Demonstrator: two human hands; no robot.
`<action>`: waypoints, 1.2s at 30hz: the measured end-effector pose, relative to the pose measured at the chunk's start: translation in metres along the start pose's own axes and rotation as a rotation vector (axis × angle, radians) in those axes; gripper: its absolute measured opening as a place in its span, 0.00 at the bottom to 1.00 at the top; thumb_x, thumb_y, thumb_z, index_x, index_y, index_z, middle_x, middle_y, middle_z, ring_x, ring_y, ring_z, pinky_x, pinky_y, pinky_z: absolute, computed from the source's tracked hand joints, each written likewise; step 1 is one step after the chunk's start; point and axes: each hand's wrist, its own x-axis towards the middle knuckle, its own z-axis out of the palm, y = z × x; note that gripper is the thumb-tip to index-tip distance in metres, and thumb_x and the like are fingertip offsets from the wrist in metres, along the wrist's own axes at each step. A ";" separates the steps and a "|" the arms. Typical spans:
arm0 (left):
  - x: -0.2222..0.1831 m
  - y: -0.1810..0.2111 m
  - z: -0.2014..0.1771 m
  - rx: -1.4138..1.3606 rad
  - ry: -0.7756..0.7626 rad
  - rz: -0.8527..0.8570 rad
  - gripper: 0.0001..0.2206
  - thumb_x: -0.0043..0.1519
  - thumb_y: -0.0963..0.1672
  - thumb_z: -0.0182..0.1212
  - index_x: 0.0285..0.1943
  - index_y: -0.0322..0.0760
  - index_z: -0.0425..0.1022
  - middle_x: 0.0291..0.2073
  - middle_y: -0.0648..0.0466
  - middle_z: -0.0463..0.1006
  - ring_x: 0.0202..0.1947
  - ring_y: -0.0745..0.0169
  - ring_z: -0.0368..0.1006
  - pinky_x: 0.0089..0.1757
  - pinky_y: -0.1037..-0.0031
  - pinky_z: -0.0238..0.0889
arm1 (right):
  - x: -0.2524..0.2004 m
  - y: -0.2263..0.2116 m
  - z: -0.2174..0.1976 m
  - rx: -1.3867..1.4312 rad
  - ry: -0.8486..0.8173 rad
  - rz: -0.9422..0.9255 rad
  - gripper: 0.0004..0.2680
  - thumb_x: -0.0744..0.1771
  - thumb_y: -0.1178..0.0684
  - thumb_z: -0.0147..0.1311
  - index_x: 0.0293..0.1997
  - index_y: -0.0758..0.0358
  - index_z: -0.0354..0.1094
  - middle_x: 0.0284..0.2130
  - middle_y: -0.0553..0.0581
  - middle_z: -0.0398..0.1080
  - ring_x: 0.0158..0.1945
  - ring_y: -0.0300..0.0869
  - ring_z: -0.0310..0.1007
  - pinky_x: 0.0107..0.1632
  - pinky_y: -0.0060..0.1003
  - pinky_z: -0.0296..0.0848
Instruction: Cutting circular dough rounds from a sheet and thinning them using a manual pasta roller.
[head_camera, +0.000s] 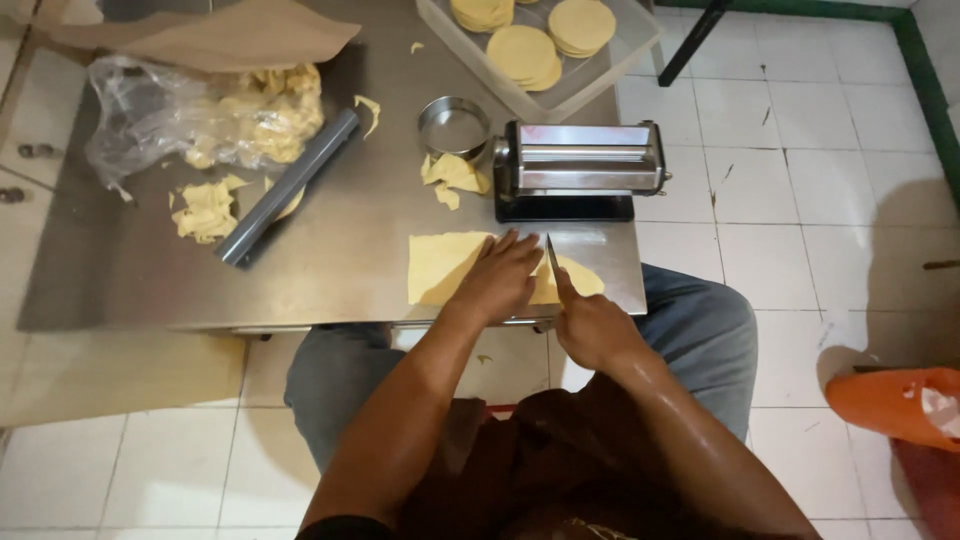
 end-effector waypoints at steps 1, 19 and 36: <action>0.000 -0.002 0.000 0.022 0.043 0.017 0.25 0.64 0.49 0.53 0.72 0.45 0.70 0.74 0.54 0.64 0.75 0.42 0.53 0.68 0.43 0.47 | 0.003 -0.006 -0.003 0.003 -0.010 0.002 0.27 0.67 0.46 0.39 0.79 0.52 0.42 0.41 0.73 0.77 0.48 0.67 0.78 0.49 0.60 0.77; -0.012 -0.003 -0.045 -0.087 0.049 -0.039 0.25 0.64 0.50 0.57 0.70 0.41 0.69 0.70 0.46 0.64 0.73 0.39 0.52 0.67 0.40 0.39 | -0.088 -0.006 0.013 0.045 -0.170 -0.169 0.19 0.67 0.54 0.40 0.66 0.60 0.50 0.43 0.71 0.72 0.45 0.66 0.76 0.48 0.59 0.71; 0.048 0.049 0.052 0.010 0.301 0.284 0.05 0.56 0.37 0.62 0.31 0.36 0.83 0.34 0.47 0.81 0.40 0.47 0.73 0.46 0.59 0.62 | -0.118 0.073 0.061 0.256 -0.402 -0.252 0.27 0.66 0.51 0.49 0.77 0.43 0.46 0.59 0.58 0.73 0.56 0.47 0.77 0.56 0.35 0.68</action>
